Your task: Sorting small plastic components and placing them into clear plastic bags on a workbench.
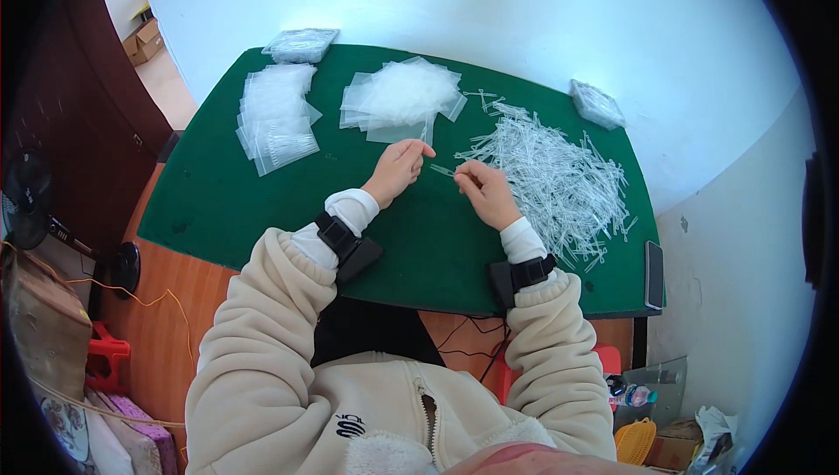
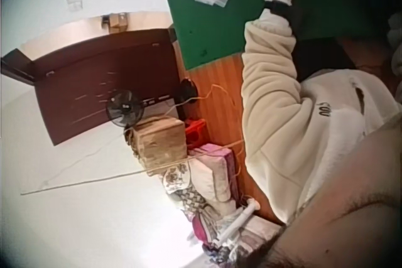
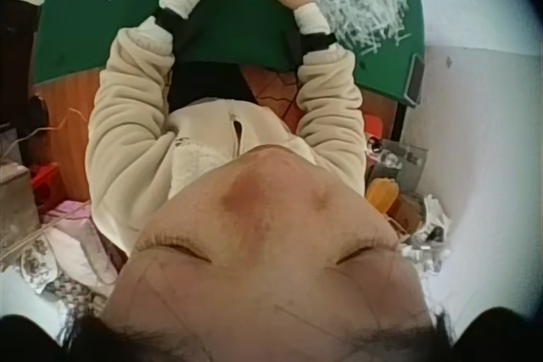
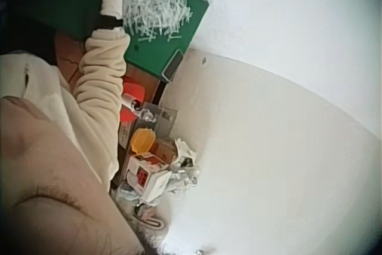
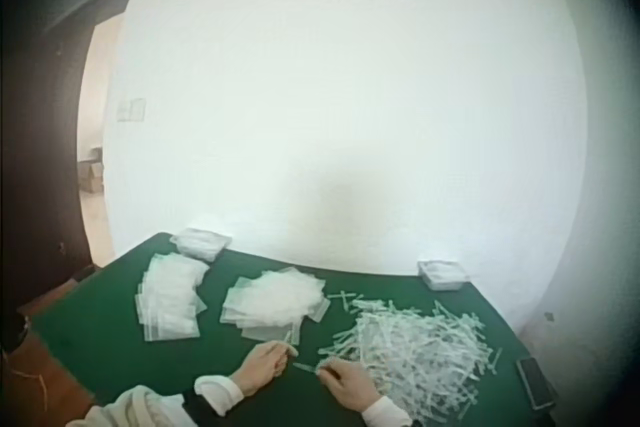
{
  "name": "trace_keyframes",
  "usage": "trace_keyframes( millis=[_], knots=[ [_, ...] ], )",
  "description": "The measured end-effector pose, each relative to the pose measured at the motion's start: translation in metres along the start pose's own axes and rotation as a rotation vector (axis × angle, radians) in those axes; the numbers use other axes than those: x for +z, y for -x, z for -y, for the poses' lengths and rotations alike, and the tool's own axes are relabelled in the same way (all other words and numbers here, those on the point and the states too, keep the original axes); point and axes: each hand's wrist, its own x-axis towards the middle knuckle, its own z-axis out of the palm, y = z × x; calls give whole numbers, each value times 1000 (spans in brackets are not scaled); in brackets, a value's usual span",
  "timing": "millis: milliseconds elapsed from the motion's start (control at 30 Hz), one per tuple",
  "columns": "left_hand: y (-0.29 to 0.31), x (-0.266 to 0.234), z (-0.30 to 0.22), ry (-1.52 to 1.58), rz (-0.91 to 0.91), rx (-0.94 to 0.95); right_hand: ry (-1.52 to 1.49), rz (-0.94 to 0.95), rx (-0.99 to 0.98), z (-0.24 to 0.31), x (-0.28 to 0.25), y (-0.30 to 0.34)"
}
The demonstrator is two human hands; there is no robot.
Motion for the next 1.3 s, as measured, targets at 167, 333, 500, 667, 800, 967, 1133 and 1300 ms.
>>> trace_keyframes(
  millis=[167, 333, 500, 667, 800, 967, 1133, 1300],
  knots=[
    [-3, 3, 9, -197, 25, 164, 45, 59, -210, -5, 3, -2],
    [7, 15, 4, -216, 304, -41, 112, 45, -349, -3, 0, -2],
    [7, 13, 5, -248, 371, -84, -47, -225, -250, -2, 5, -1],
    [7, 15, 4, -226, 423, -88, -80, -266, -214, 1, 3, 0],
    [11, 19, 1, -174, 443, -96, -38, -208, -267, 3, 1, 0],
    [10, 19, 2, -155, 420, -52, -42, -226, -301, 2, 2, -2],
    [4, 16, 8, -170, 292, 143, 376, -349, -262, -11, -5, -4],
    [5, 16, 7, -464, 369, 125, 803, -146, -2, -21, -14, 0]
  ],
)
